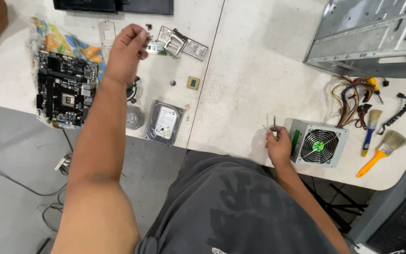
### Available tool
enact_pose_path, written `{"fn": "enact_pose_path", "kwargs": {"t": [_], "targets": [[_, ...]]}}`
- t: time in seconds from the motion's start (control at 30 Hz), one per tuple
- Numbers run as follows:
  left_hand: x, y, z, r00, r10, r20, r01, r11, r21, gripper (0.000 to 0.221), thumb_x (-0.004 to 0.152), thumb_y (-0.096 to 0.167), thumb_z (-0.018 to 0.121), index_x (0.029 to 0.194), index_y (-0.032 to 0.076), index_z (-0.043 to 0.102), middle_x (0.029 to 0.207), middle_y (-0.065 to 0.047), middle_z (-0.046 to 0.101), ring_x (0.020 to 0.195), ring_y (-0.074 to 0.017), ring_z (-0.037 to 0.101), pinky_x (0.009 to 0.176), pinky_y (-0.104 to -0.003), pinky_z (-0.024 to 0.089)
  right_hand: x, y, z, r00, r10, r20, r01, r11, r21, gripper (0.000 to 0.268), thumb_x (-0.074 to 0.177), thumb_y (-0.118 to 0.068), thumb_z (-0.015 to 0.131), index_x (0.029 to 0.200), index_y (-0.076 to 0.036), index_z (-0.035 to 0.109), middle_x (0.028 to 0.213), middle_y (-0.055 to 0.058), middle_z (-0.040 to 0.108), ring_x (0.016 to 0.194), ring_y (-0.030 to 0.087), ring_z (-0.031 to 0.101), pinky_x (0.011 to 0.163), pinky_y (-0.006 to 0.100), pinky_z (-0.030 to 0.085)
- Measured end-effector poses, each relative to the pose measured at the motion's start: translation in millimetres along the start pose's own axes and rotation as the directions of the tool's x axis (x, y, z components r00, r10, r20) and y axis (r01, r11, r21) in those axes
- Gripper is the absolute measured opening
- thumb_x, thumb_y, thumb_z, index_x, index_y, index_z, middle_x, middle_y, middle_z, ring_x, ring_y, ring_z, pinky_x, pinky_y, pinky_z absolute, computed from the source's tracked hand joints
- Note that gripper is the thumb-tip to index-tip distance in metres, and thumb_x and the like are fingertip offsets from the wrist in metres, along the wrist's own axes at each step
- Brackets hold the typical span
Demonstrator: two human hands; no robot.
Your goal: Disassembling and inspecting a computer power supply unit using a screwdriver
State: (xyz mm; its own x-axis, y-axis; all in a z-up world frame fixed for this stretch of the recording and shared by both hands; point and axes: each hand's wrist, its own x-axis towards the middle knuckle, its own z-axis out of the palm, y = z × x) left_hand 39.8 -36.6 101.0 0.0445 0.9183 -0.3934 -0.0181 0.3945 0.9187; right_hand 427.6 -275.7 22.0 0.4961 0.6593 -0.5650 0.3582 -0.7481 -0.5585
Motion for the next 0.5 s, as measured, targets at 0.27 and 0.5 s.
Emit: {"fn": "enact_pose_path", "kwargs": {"t": [0.27, 0.5], "targets": [[-67, -61, 118, 0.825, 0.309, 0.473, -0.14, 0.923, -0.359, 0.028, 0.096, 0.019, 0.037, 0.074, 0.007, 0.047, 0.069, -0.007, 0.043, 0.063, -0.0151, 0.045, 0.061, -0.024, 0.037, -54, -40, -49, 0.966, -0.245, 0.078, 0.235, 0.965, 0.119, 0.012, 0.086, -0.013, 0.056, 0.094, -0.009, 0.064, 0.053, 0.004, 0.053, 0.045, 0.009, 0.05, 0.044, 0.022, 0.041], [-165, -99, 270, 0.621, 0.055, 0.782, 0.085, 0.987, -0.137, 0.018, 0.097, 0.016, 0.035, 0.089, 0.008, 0.048, 0.071, -0.001, 0.043, 0.064, -0.011, 0.039, 0.064, -0.023, 0.034, -96, -73, -103, 0.857, -0.515, -0.013, 0.512, 0.848, 0.139, 0.021, 0.075, -0.016, 0.071, 0.093, -0.007, 0.065, 0.083, 0.01, 0.068, 0.085, 0.026, 0.065, 0.075, 0.036, 0.048]]}}
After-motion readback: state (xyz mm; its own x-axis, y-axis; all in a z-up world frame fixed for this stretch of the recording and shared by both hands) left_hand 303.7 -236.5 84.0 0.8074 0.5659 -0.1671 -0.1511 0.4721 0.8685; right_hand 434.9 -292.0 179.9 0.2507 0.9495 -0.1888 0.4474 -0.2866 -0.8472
